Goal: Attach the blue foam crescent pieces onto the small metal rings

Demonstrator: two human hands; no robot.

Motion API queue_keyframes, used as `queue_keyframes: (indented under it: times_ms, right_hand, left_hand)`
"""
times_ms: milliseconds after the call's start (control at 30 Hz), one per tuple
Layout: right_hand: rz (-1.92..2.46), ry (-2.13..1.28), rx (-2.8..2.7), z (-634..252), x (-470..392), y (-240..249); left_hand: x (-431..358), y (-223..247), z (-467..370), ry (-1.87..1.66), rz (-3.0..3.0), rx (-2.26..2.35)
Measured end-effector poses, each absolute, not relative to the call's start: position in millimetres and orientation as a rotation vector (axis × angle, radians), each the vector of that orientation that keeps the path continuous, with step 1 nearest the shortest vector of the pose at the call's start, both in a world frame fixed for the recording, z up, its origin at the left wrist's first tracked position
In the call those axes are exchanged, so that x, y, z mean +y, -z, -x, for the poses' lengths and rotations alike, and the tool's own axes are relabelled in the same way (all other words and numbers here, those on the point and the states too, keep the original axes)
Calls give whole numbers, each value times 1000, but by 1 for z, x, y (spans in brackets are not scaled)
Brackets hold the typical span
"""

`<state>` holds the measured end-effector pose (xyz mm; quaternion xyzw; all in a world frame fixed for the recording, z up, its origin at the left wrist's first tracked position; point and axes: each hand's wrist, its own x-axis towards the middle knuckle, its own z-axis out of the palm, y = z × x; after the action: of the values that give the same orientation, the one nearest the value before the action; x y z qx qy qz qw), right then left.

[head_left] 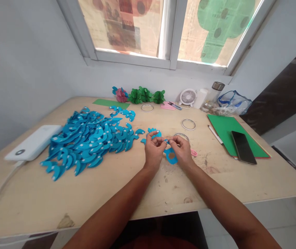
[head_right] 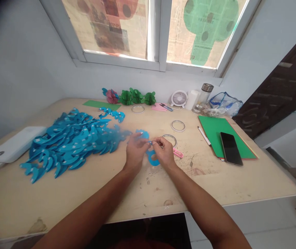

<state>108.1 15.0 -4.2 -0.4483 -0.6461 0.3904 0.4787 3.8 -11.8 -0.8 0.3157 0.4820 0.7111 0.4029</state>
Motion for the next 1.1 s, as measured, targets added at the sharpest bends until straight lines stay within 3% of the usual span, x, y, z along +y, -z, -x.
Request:
queue_keyframes:
  times_ms: [567, 1100]
  right_hand:
    - [1021, -1112, -1317, -108, 20, 10]
    - [1149, -1068, -1571, -110, 20, 3]
  left_hand:
    - [-11, -1, -1, -1796, -791, 1181]
    - [-12, 3, -3, -1722, -852, 1169]
